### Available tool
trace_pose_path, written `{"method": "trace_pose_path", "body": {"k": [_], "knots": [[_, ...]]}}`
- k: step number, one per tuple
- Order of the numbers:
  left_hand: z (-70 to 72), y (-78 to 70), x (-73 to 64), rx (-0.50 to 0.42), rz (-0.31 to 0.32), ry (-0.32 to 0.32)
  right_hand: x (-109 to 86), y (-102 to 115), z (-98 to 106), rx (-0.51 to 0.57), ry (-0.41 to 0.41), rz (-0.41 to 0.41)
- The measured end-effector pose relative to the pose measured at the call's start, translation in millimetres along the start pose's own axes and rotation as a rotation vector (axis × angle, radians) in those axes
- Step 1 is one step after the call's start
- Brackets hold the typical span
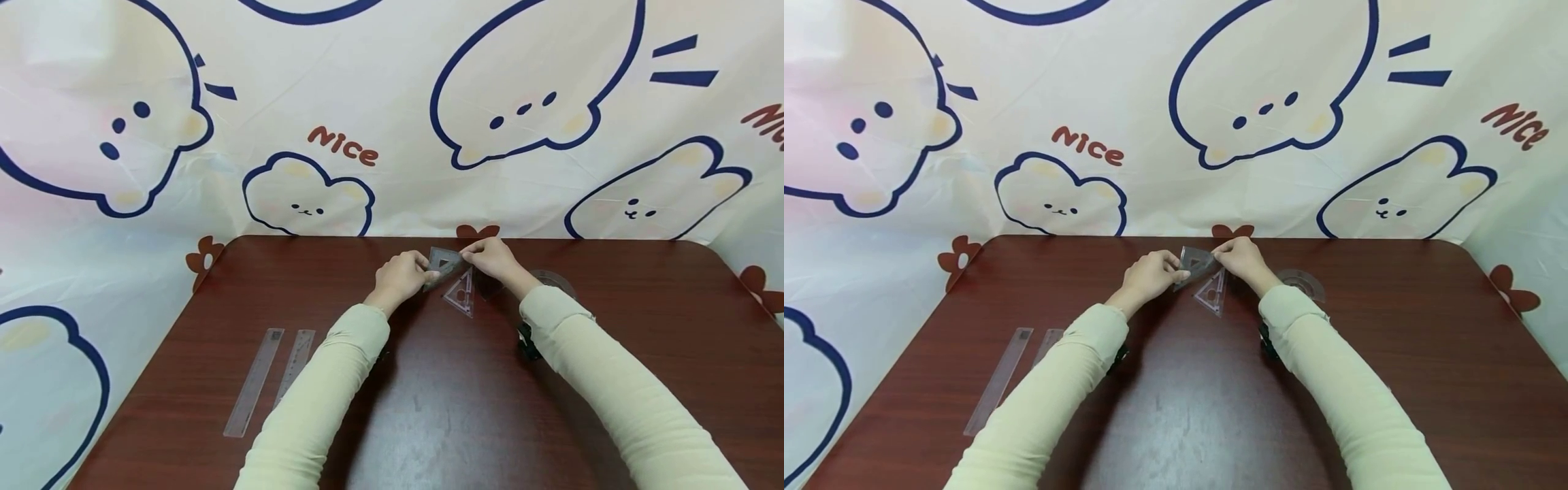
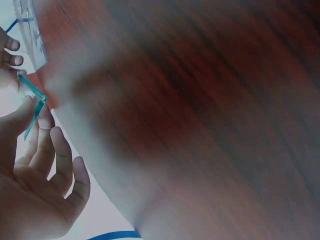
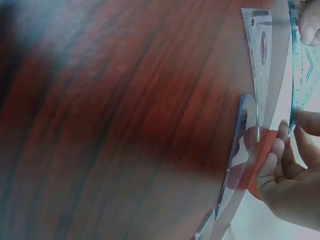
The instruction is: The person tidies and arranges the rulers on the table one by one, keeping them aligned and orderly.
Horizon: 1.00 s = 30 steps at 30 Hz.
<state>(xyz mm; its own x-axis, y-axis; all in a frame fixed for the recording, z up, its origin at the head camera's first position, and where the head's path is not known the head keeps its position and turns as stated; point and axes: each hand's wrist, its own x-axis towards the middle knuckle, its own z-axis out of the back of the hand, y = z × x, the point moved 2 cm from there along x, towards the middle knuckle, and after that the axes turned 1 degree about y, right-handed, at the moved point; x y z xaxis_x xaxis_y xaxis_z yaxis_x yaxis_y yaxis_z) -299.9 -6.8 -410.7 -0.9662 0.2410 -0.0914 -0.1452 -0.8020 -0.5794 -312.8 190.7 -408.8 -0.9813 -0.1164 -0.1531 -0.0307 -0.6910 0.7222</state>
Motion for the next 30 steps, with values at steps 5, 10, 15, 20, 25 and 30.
{"method": "trace_pose_path", "body": {"k": [5,10,15,20,25,30], "knots": [[6.1,2.9,-5.1,0.018,-0.026,-0.021,-7.3,-1,-2,-0.027,-0.016,0.053],[10.5,7.3,-10.8,0.010,-0.033,-0.030,-15.1,3,-4,-0.047,-0.041,0.087],[15.6,8.7,-19.3,-0.029,-0.048,-0.028,-20.9,6,-5,-0.066,-0.061,0.123],[19.2,8.5,-26.0,-0.058,-0.072,-0.019,-29.5,8,-4,-0.073,-0.074,0.150],[22.8,10.3,-31.1,-0.157,-0.097,-0.002,-39.1,10,-2,-0.041,-0.089,0.170],[26.8,8.4,-39.9,-0.146,-0.138,0.004,-50.2,9,-3,-0.023,-0.091,0.186]]}}
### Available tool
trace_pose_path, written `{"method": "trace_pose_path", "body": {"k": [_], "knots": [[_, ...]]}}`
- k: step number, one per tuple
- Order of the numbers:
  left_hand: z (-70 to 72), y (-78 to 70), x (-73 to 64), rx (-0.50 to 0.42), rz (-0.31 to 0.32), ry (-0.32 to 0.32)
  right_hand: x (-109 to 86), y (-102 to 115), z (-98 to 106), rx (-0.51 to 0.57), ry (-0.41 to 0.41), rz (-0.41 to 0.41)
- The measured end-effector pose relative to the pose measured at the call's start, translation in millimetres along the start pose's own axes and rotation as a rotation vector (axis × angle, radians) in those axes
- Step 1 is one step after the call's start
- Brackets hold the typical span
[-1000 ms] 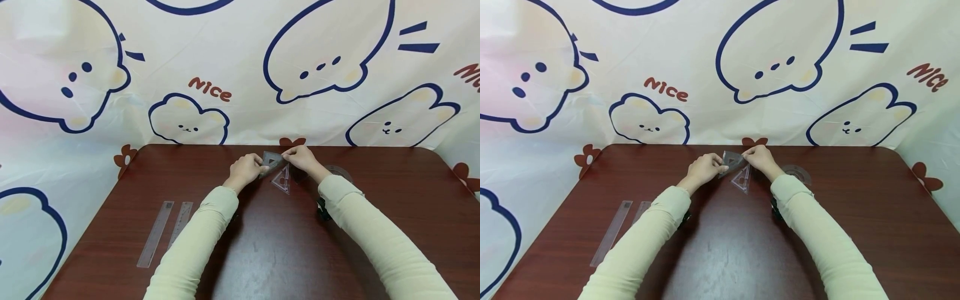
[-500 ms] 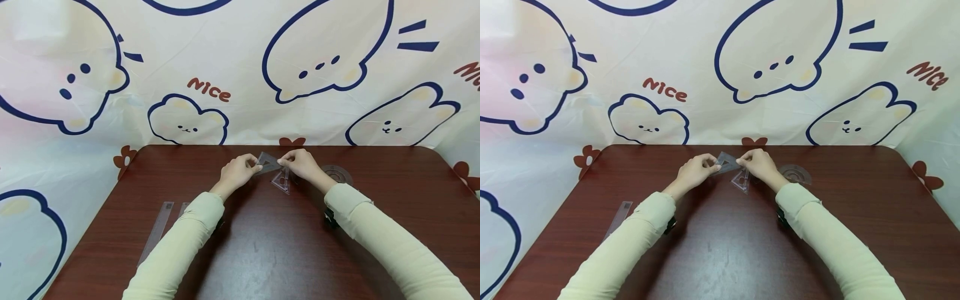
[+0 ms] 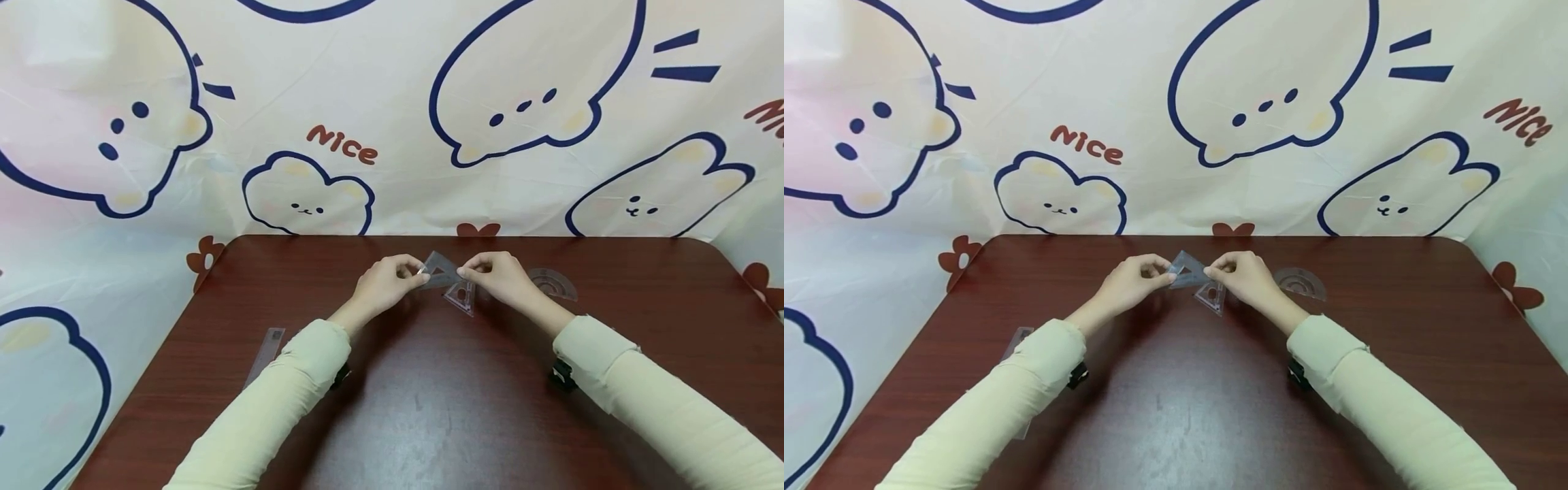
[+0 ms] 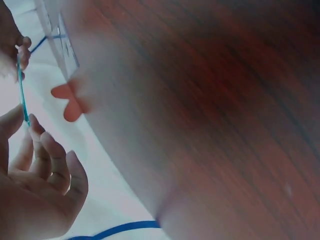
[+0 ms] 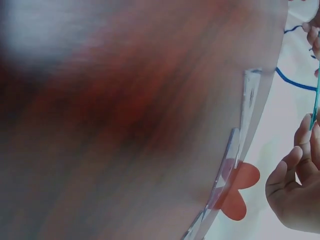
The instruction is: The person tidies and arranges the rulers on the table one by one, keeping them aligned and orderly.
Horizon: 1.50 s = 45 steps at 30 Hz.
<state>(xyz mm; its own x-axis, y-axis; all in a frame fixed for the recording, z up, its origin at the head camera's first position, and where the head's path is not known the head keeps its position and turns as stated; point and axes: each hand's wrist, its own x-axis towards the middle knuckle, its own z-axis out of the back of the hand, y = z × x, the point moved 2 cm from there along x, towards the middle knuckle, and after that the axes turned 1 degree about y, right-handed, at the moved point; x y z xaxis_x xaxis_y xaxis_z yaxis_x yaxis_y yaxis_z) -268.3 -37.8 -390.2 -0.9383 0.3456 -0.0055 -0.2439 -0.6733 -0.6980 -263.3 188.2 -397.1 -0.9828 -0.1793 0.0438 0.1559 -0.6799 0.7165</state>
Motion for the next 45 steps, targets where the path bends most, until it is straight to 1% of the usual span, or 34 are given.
{"method": "trace_pose_path", "body": {"k": [2,5,9,12,14,18,20,25,28,33,41,45], "knots": [[0.9,-3.9,-5.1,0.050,-0.023,-0.003,-5.3,0,0,0.011,0.006,0.011],[1.4,-9.7,-13.5,0.094,-0.055,-0.007,-13.5,1,-1,0.034,0.009,0.045],[1.9,-11.6,-24.7,0.075,-0.059,-0.004,-23.5,0,-3,0.060,0.006,0.110],[2.4,-9.7,-33.1,0.052,-0.050,-0.002,-30.6,0,-5,0.081,0.010,0.159],[2.3,-7.9,-39.1,0.033,-0.057,0.003,-35.7,2,-6,0.101,0.024,0.183],[1.2,-7.4,-49.9,0.018,-0.094,0.007,-47.2,4,-6,0.138,0.061,0.212],[1.2,-8.2,-55.0,0.025,-0.105,0.006,-53.6,5,-7,0.157,0.080,0.221],[5.2,-7.6,-66.3,0.051,-0.092,0.013,-67.4,10,-11,0.187,0.140,0.239],[11.3,-5.9,-72.2,0.068,-0.086,0.029,-72.7,17,-15,0.173,0.171,0.247],[24.7,-2.9,-80.6,0.100,-0.082,0.065,-77.2,30,-23,0.136,0.178,0.256],[42.6,0.2,-94.2,0.118,-0.074,0.171,-85.1,47,-36,0.096,0.193,0.304],[47.9,6.4,-100.6,0.122,-0.074,0.210,-86.6,55,-46,0.090,0.209,0.305]]}}
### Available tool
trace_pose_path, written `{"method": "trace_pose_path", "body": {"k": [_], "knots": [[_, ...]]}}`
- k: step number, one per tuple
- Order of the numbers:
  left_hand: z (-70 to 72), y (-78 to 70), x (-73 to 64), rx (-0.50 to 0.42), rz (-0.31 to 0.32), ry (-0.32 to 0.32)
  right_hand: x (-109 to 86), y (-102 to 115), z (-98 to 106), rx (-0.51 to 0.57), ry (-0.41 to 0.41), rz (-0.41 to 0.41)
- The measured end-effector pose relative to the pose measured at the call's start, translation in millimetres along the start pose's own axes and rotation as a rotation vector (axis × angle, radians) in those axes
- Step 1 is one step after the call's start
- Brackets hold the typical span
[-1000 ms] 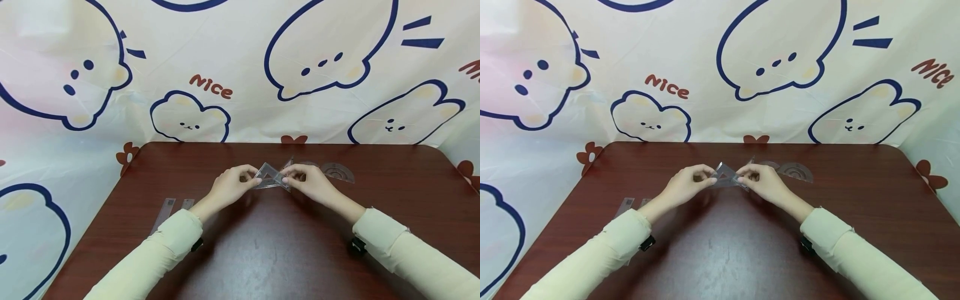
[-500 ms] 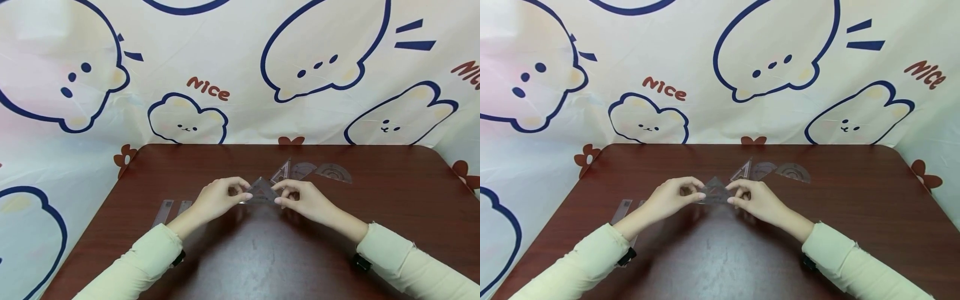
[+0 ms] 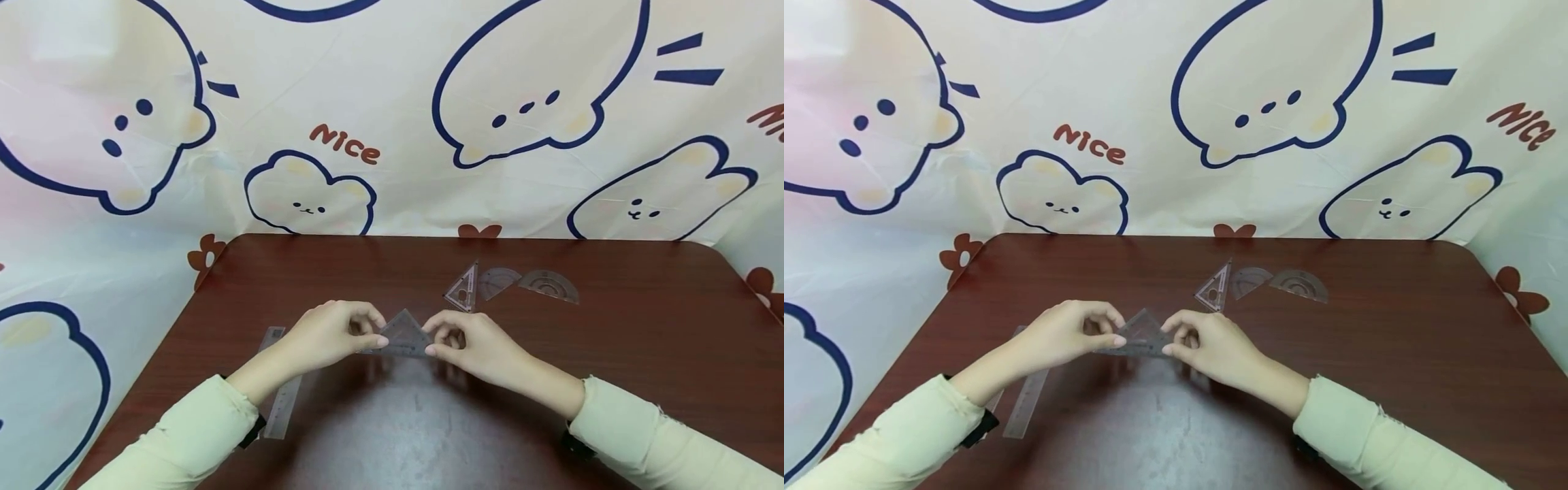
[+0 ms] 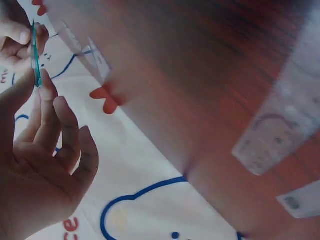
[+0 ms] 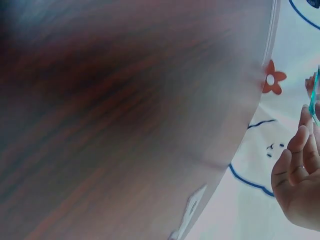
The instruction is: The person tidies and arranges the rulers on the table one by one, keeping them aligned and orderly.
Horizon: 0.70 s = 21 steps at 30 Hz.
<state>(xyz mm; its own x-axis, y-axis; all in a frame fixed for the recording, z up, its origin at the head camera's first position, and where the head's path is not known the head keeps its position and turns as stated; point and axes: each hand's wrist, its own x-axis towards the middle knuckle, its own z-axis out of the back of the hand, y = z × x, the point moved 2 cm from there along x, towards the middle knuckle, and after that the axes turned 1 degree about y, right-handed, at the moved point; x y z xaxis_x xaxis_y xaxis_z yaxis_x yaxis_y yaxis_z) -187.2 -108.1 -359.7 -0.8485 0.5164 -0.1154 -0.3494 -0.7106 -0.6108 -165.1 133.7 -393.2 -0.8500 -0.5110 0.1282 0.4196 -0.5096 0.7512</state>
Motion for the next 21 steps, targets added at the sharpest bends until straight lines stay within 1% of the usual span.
{"method": "trace_pose_path", "body": {"k": [6,9,11,16,19,21], "knots": [[-4.6,18.2,-14.5,-0.010,-0.026,0.108,4.4,8,-23,-0.028,0.087,-0.036],[-7.5,26.7,-22.4,-0.035,-0.028,0.145,7.4,13,-32,-0.029,0.125,-0.041],[-9.4,31.3,-27.5,-0.052,-0.033,0.160,9.5,15,-36,-0.033,0.149,-0.040],[-13.9,40.2,-37.9,-0.065,-0.015,0.188,13.5,19,-46,-0.021,0.207,-0.055],[-15.8,45.9,-44.0,-0.044,-0.010,0.199,16.8,22,-52,-0.031,0.228,-0.062],[-15.5,49.3,-47.2,-0.010,-0.011,0.200,18.8,24,-57,-0.055,0.230,-0.062]]}}
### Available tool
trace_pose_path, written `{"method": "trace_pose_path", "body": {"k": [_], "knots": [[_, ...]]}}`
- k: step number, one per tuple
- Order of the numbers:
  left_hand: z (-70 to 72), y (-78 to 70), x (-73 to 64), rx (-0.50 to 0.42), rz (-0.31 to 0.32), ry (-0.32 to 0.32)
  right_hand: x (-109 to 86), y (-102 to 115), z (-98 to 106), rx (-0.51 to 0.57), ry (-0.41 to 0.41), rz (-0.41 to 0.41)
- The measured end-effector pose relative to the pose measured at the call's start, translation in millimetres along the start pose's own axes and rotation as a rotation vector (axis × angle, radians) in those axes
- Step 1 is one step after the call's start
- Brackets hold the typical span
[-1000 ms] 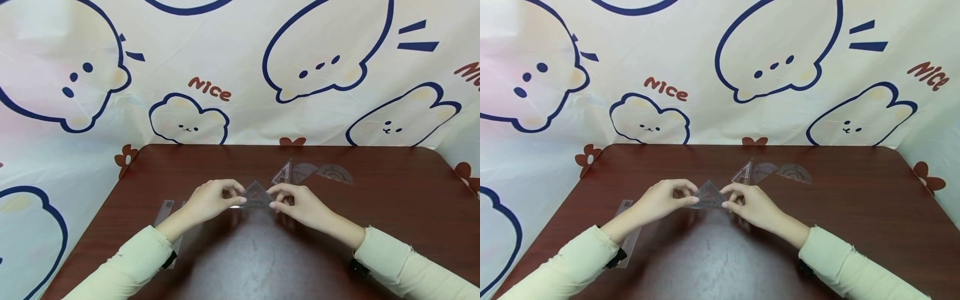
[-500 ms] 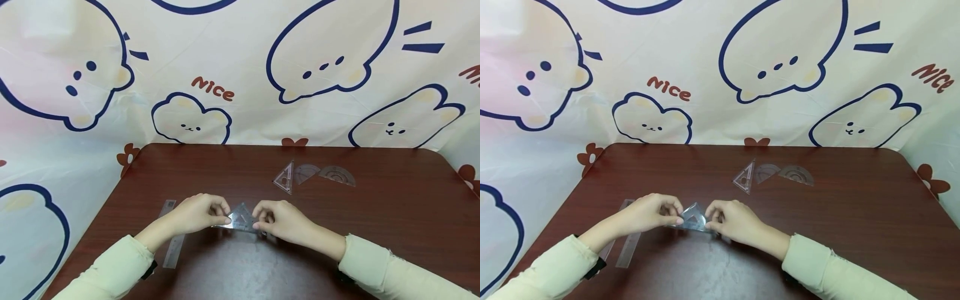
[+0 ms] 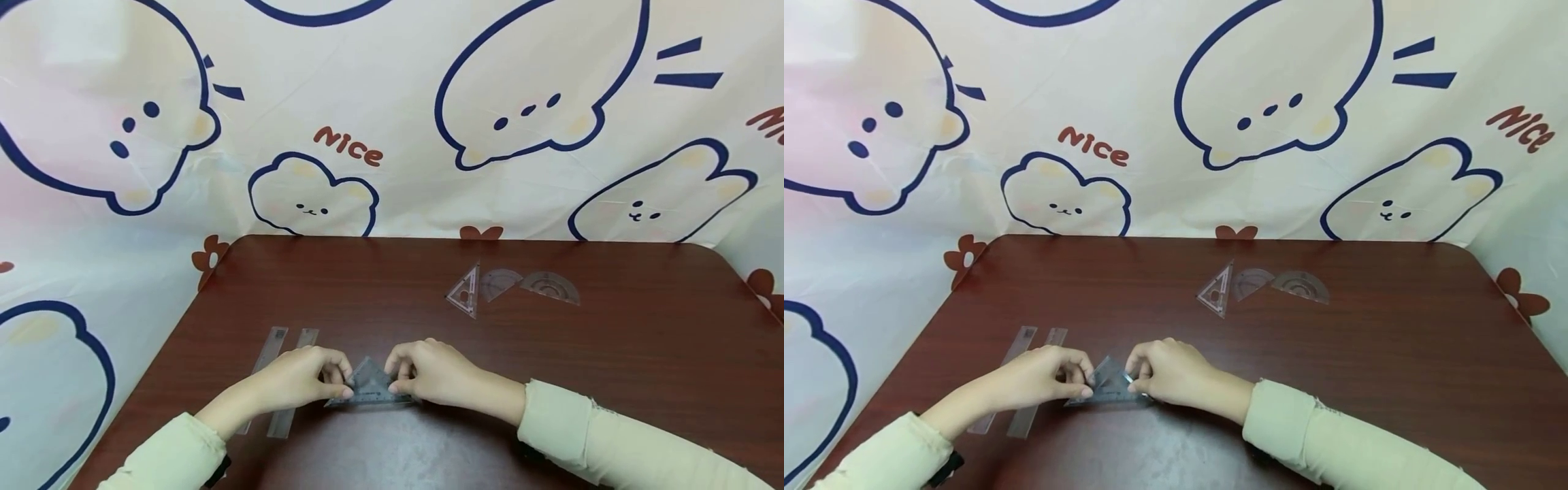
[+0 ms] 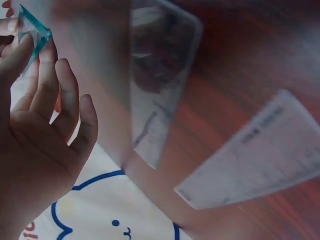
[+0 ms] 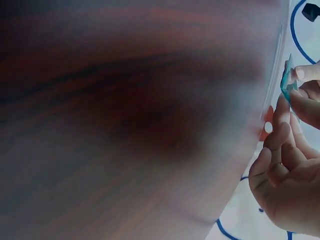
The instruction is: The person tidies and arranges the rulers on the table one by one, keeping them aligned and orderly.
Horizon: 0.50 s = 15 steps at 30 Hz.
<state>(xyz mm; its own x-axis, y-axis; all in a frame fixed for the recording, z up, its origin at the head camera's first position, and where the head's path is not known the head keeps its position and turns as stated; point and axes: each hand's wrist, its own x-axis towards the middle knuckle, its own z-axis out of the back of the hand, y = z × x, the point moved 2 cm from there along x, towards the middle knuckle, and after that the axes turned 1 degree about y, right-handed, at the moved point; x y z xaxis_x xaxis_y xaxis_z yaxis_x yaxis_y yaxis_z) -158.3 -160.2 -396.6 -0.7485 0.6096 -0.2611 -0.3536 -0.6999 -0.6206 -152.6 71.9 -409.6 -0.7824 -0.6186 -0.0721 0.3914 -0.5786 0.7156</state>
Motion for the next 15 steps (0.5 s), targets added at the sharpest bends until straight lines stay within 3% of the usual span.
{"method": "trace_pose_path", "body": {"k": [6,15], "knots": [[-0.1,7.9,-5.6,0.094,-0.034,0.002,3.6,8,-14,-0.069,0.011,-0.018],[-2.4,13.2,-12.3,0.165,-0.043,0.011,10.5,20,-26,-0.204,0.045,-0.058]]}}
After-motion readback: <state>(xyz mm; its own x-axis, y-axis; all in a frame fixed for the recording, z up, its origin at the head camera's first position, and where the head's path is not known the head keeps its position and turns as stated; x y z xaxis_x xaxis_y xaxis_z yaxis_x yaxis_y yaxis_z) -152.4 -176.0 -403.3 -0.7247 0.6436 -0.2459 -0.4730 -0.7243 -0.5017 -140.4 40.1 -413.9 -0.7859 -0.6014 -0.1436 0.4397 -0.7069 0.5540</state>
